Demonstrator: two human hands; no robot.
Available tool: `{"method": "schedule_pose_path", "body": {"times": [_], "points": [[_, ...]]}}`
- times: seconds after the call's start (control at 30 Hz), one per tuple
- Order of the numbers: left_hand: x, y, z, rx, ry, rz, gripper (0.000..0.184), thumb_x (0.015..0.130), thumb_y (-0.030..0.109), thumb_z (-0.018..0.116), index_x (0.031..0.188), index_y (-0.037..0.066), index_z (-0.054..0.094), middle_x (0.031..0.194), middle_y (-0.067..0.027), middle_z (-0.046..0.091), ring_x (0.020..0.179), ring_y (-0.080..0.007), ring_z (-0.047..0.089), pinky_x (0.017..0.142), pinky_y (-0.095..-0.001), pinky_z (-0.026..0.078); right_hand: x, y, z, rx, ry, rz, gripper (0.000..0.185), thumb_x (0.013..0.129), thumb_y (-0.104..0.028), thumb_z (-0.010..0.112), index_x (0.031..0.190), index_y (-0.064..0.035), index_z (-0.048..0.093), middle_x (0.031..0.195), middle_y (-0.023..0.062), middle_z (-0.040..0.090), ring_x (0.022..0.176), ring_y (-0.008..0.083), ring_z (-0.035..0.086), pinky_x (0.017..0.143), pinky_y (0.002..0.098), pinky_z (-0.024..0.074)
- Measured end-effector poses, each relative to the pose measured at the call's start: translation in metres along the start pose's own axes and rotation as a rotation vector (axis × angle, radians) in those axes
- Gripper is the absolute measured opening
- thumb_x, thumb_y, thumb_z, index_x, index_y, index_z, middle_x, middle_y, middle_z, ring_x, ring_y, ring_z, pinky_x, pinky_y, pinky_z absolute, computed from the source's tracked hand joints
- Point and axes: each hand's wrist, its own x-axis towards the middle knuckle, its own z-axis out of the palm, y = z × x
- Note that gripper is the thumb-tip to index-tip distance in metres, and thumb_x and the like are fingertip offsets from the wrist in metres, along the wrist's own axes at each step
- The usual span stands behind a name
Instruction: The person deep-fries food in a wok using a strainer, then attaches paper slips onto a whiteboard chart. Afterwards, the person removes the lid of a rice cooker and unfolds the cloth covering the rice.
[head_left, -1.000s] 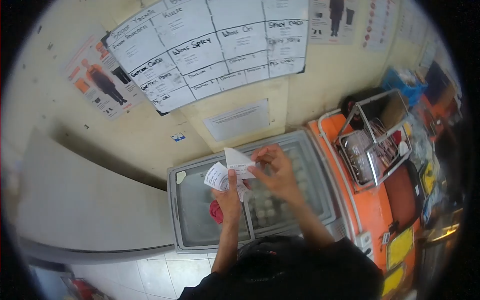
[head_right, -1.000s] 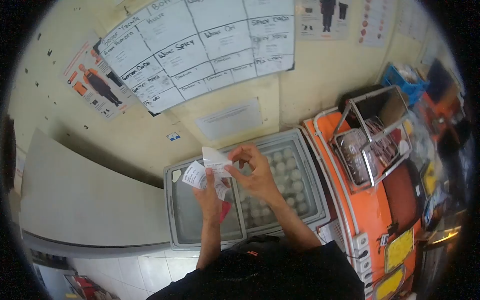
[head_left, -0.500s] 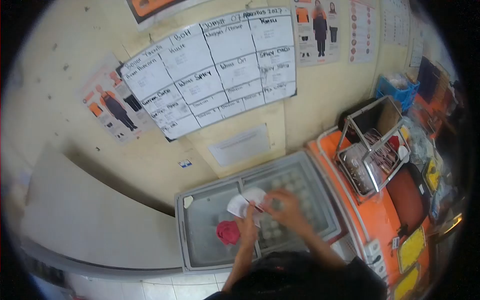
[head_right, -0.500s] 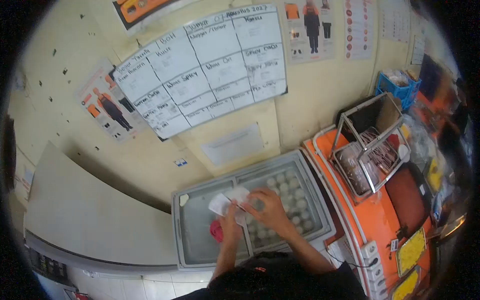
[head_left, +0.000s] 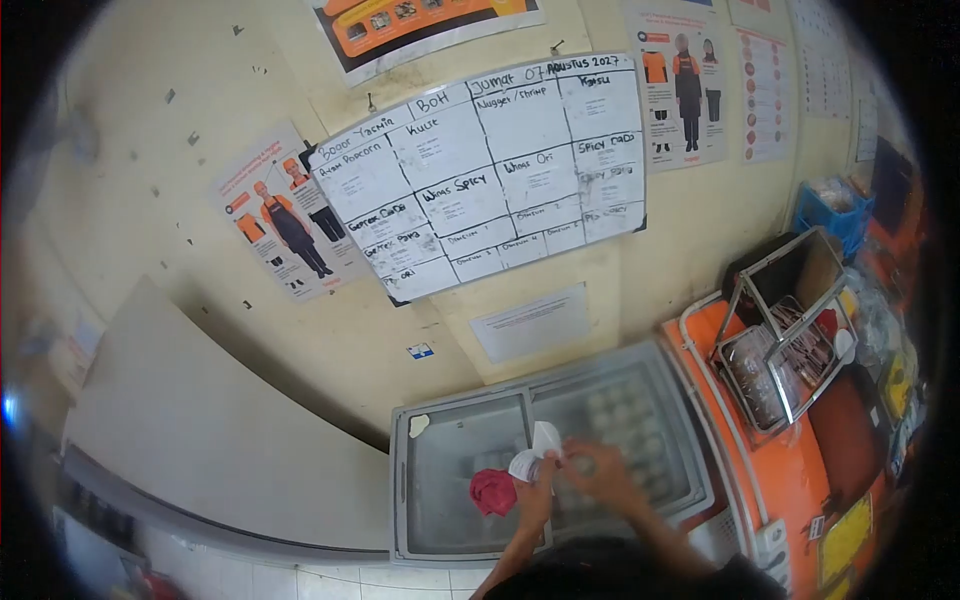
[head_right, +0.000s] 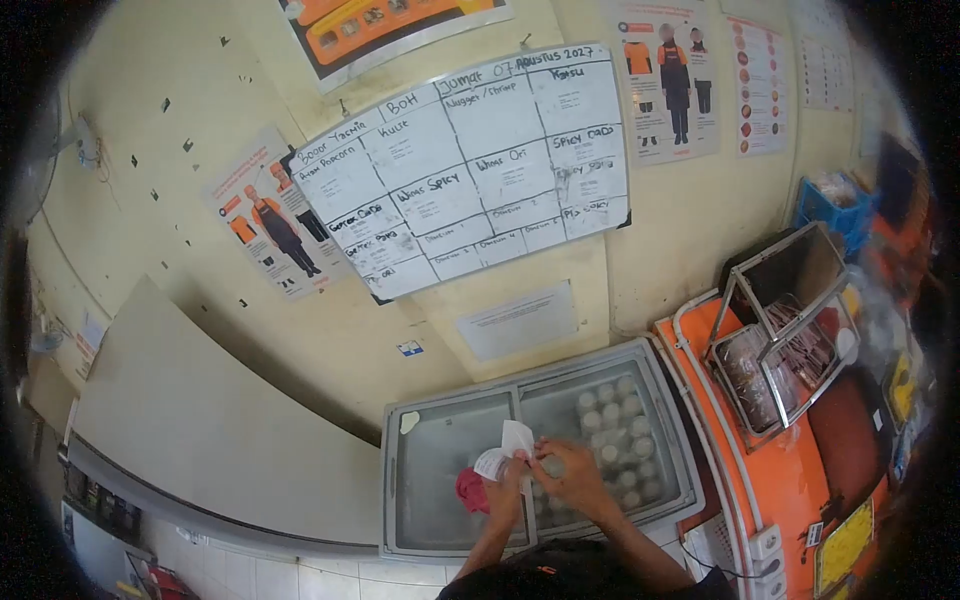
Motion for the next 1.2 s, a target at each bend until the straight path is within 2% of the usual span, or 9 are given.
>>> {"method": "schedule_pose_path", "body": {"times": [0.1,0.2,0.33,0.5,0.6,0.83,0.9,1.13,1.2], "points": [[-0.01,0.02,0.008,-0.054,0.135,0.041,0.025,0.091,0.023,0.067,0.092,-0.002,0.065,0.087,-0.0065,0.066,0.084,-0.0114,0.062,0.072,-0.028,0.048,0.005,-0.024,0.0,0.171,-0.047,0.213,0.023,0.081,-0.013,0.075,0.096,0.0029,0.068,0.091,0.0163,0.072,0.085,0.02,0.071,0.078,0.0309,0.0544],[-0.014,0.027,0.001,-0.062,0.079,0.021,0.021,0.09,0.02,0.069,0.092,-0.001,0.067,0.088,-0.0059,0.066,0.08,-0.0123,0.061,0.073,-0.0278,0.047,0.004,-0.02,0.003,0.368,-0.112,0.387,0.02,0.083,-0.011,0.072,0.095,0.0046,0.068,0.091,0.0154,0.072,0.086,0.0184,0.07,0.077,0.0307,0.0549],[-0.011,0.004,-0.007,0.102,0.109,-0.033,0.016,0.089,0.015,0.069,0.091,-0.001,0.067,0.088,-0.0046,0.065,0.081,-0.0116,0.061,0.073,-0.0258,0.046,0.008,-0.017,0.002,0.303,-0.154,0.399,0.019,0.084,-0.01,0.072,0.095,0.0052,0.068,0.09,0.0146,0.072,0.086,0.0185,0.07,0.076,0.0301,0.0554],[-0.002,0.015,-0.019,0.004,-0.129,0.068,0.013,0.088,0.01,0.069,0.093,-0.001,0.067,0.088,-0.0034,0.063,0.084,-0.0096,0.057,0.074,-0.0231,0.043,0.011,-0.012,-0.004,0.174,-0.278,0.221,0.024,0.083,-0.01,0.072,0.101,0.0047,0.068,0.089,0.0169,0.072,0.087,0.0194,0.071,0.077,0.031,0.0549],[-0.004,0.029,-0.018,0.033,-0.121,0.056,0.011,0.088,0.009,0.069,0.093,-0.001,0.067,0.088,-0.0047,0.063,0.081,-0.0092,0.055,0.073,-0.0229,0.043,0.016,-0.007,-0.008,0.239,-0.347,0.157,0.026,0.083,-0.011,0.072,0.105,0.0039,0.067,0.091,0.0187,0.072,0.087,0.0203,0.071,0.078,0.0316,0.0546],[-0.01,0.028,-0.008,0.025,-0.107,0.053,0.017,0.089,0.014,0.07,0.098,0.0,0.064,0.087,-0.0019,0.067,0.081,-0.0078,0.06,0.071,-0.0222,0.046,0.022,-0.024,-0.036,0.302,-0.416,0.227,0.024,0.086,-0.009,0.068,0.107,0.0047,0.066,0.091,0.0184,0.072,0.085,0.0203,0.07,0.08,0.0315,0.054],[-0.017,0.025,-0.002,-0.014,-0.055,0.012,0.019,0.089,0.013,0.07,0.101,0.0,0.063,0.089,-0.0026,0.067,0.083,-0.0091,0.061,0.073,-0.0229,0.047,0.017,-0.022,-0.031,0.305,-0.366,0.322,0.021,0.087,-0.007,0.066,0.104,0.0051,0.067,0.09,0.0182,0.072,0.083,0.0193,0.07,0.078,0.0304,0.0544],[-0.027,0.02,0.001,0.059,0.098,0.032,0.02,0.091,0.016,0.066,0.101,0.001,0.061,0.093,-0.0036,0.062,0.084,-0.0116,0.057,0.072,-0.0255,0.046,0.018,-0.03,-0.021,0.236,-0.218,0.207,0.014,0.085,-0.005,0.066,0.093,0.0059,0.067,0.078,0.0154,0.071,0.074,0.0167,0.07,0.071,0.0283,0.0552],[-0.024,0.028,-0.003,-0.389,0.424,-0.036,0.022,0.09,0.017,0.065,0.104,0.0,0.06,0.092,-0.0075,0.063,0.089,-0.0175,0.062,0.074,-0.0311,0.051,0.023,-0.027,-0.021,0.208,-0.058,0.214,0.012,0.084,-0.004,0.067,0.09,0.0059,0.067,0.073,0.0144,0.07,0.069,0.0156,0.069,0.068,0.0286,0.0549]]}}
